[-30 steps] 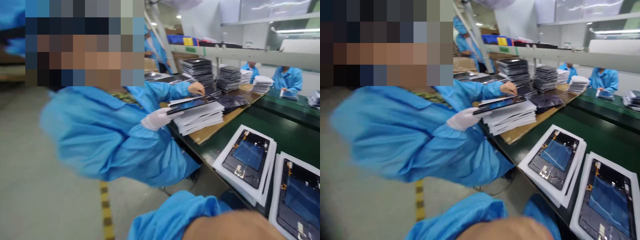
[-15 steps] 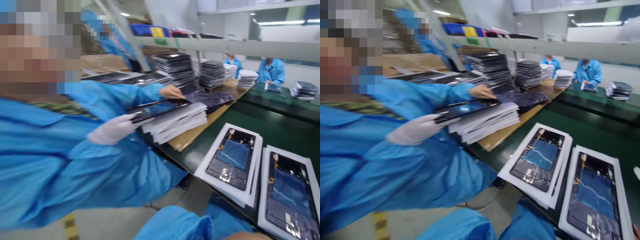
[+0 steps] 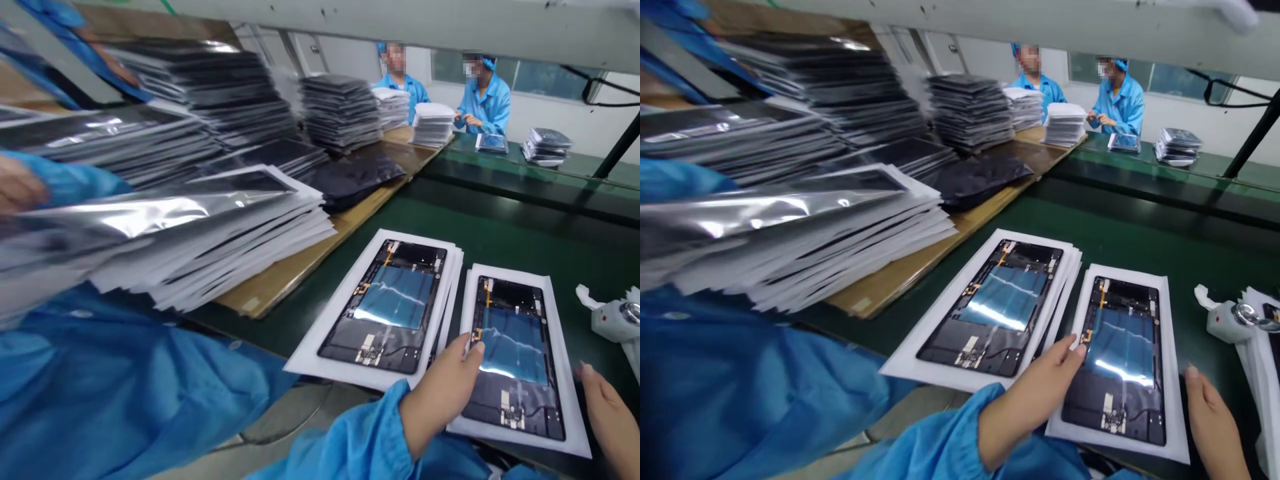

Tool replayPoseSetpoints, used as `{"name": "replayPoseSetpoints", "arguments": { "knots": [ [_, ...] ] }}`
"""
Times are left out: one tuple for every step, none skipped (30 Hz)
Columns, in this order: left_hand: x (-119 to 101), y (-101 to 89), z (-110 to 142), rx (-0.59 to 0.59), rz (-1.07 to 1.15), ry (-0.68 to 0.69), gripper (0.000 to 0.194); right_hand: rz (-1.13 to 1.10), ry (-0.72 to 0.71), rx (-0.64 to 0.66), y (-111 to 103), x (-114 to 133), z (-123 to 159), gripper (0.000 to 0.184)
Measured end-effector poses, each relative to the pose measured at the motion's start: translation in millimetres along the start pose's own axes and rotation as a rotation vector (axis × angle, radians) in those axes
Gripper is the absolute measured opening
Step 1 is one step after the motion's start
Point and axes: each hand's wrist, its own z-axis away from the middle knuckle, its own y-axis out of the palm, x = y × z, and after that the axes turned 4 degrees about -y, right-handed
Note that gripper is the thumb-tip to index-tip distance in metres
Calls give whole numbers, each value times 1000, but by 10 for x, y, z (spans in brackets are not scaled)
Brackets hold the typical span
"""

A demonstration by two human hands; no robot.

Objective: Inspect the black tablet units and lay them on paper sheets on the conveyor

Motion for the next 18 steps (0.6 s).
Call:
{"name": "replayPoseSetpoints", "arguments": {
  "knots": [
    [19, 40, -66, -33, -21, 1, 60, -122, 68, 57, -7, 92, -38, 68],
    [37, 70, -128, -60, -51, 1, 60, -220, 115, 111, -9, 176, -78, 72],
    [55, 91, -185, -73, -81, -10, 58, -277, 140, 157, -6, 247, -117, 76],
    [74, 106, -238, -75, -105, -25, 55, -308, 153, 213, 2, 304, -153, 76],
    [94, 117, -285, -73, -119, -40, 51, -320, 150, 278, 12, 345, -185, 73],
    [114, 126, -327, -75, -124, -52, 46, -321, 132, 337, 24, 371, -211, 68],
    [135, 135, -364, -87, -125, -59, 41, -307, 108, 375, 36, 387, -231, 63],
    [154, 143, -394, -108, -128, -64, 36, -281, 86, 386, 48, 396, -244, 59],
    [169, 152, -419, -135, -132, -70, 32, -252, 67, 370, 59, 402, -250, 57],
    [178, 161, -436, -156, -138, -76, 29, -223, 57, 343, 67, 408, -251, 57],
    [180, 170, -445, -165, -137, -83, 26, -198, 56, 314, 73, 418, -247, 57],
    [172, 178, -446, -163, -124, -87, 24, -173, 54, 296, 75, 430, -241, 57],
    [156, 183, -439, -150, -99, -94, 23, -152, 47, 290, 72, 445, -234, 57],
    [133, 187, -425, -128, -62, -105, 22, -141, 38, 285, 66, 463, -228, 57],
    [104, 188, -406, -104, -20, -118, 22, -139, 31, 273, 55, 481, -224, 56],
    [74, 185, -384, -78, 27, -134, 22, -150, 36, 256, 42, 498, -222, 56],
    [43, 178, -361, -56, 76, -151, 21, -173, 57, 238, 27, 516, -222, 54],
    [15, 169, -340, -39, 121, -164, 21, -216, 86, 225, 12, 533, -224, 54]
  ]
}}
